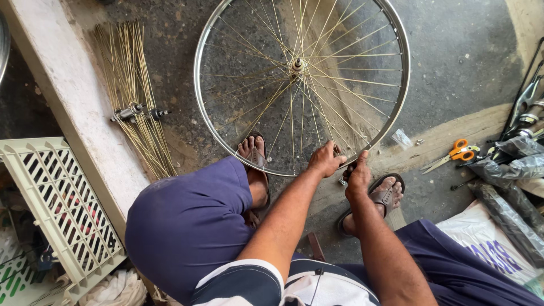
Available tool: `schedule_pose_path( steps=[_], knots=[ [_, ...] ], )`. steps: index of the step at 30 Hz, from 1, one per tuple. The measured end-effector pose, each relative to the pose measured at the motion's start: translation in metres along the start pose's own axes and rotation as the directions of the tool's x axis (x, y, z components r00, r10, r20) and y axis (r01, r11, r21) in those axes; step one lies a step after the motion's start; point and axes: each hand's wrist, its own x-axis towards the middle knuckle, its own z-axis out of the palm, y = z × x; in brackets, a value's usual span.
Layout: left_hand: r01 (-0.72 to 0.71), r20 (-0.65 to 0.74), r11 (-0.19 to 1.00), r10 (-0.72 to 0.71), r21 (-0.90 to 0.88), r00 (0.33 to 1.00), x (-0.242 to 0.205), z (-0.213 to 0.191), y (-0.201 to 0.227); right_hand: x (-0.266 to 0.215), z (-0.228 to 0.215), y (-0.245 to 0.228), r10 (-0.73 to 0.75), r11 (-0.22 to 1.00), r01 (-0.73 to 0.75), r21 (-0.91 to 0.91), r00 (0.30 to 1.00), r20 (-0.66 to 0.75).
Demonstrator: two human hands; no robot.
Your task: The person is assembling a bicycle wheel by hand, inserting spokes into the hub and rim, and tightening the nipples to secure them. The process involves repetitive manual manipulation of the spokes and nipples to ensure they are properly seated and tightened.
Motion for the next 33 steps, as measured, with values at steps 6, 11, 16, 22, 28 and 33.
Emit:
schedule_pose_path(
  steps=[6, 11, 16, 22, 28, 33],
  knots=[
    [-0.089, 0.008, 0.989, 0.09, -0.119, 0.996, 0.011, 0.003, -0.011, 0.008, -0.002, 0.003, -0.012, 0.999, 0.013, 0.036, 1.0, -0.018],
    [-0.017, -0.059, 0.999, 0.018, 0.028, 0.998, 0.007, 0.008, -0.005, 0.01, -0.001, 0.007, -0.014, 0.999, 0.015, 0.03, 1.0, -0.018],
    [-0.012, -0.022, 0.998, 0.011, -0.065, 1.0, 0.006, 0.001, 0.0, 0.011, -0.003, 0.006, -0.043, 0.995, 0.043, 0.087, 0.999, -0.004],
    [-0.088, -0.267, 0.919, 0.202, 0.385, 0.942, -0.006, -0.019, 0.031, 0.016, -0.008, -0.002, -0.001, 0.984, -0.001, 0.176, 1.0, 0.012],
    [0.046, -0.872, 0.926, 0.335, 0.375, 0.358, 0.027, -0.087, 0.035, 0.011, 0.0, -0.008, 0.091, 0.99, -0.096, 0.107, 0.995, 0.046],
    [-0.055, -0.846, 0.989, 0.149, 0.141, 0.512, 0.094, -0.112, 0.018, 0.011, 0.002, -0.004, 0.007, 0.96, 0.005, -0.279, 0.999, 0.044]
  ],
)
